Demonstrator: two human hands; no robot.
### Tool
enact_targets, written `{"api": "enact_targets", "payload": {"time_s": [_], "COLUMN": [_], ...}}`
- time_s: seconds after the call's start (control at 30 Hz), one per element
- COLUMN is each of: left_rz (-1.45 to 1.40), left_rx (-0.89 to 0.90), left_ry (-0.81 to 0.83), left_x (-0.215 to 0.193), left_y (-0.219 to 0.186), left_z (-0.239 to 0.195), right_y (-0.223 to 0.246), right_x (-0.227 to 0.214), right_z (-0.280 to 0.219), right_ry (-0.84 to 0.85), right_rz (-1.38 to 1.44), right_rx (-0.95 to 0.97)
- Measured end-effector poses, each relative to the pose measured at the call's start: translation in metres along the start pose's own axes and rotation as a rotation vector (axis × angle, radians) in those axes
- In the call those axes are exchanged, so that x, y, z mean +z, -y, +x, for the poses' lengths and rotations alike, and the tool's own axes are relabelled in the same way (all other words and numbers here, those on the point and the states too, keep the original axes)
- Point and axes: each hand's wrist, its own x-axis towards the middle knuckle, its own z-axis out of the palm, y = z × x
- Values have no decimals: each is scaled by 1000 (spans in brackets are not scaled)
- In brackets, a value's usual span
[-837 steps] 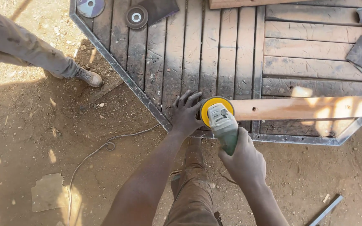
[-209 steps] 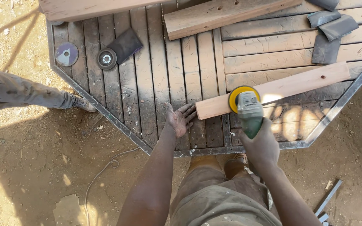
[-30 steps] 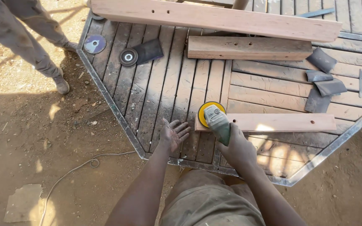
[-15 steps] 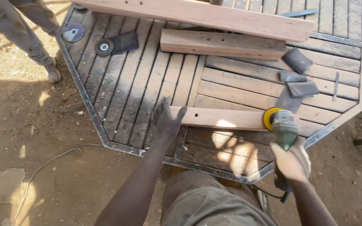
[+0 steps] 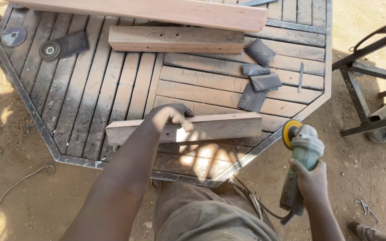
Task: Sand the surface of a wooden plank using an angle grinder with a sanding disc
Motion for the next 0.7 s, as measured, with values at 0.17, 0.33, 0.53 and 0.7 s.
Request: {"api": "enact_targets", "payload": {"time_s": [0.17,0.33,0.53,0.7], "left_rz": [-112,-60,-457,-870], "left_rx": [-176,-68,-257,-137], "left_ry": [-407,-864,-1192,-861], "left_x": [23,82,123,117], "left_y": [-5,56,154,231], "left_z": [8,-74,-149,-131], "right_y": [18,34,20,32], "right_x": [19,49,110,161], "right_z": [-17,-25,-15,-64], "right_ry": [82,246,434,577], "right_rz": [-13,57,114,148], "right_rx": [-69,-142,-179,-90]}}
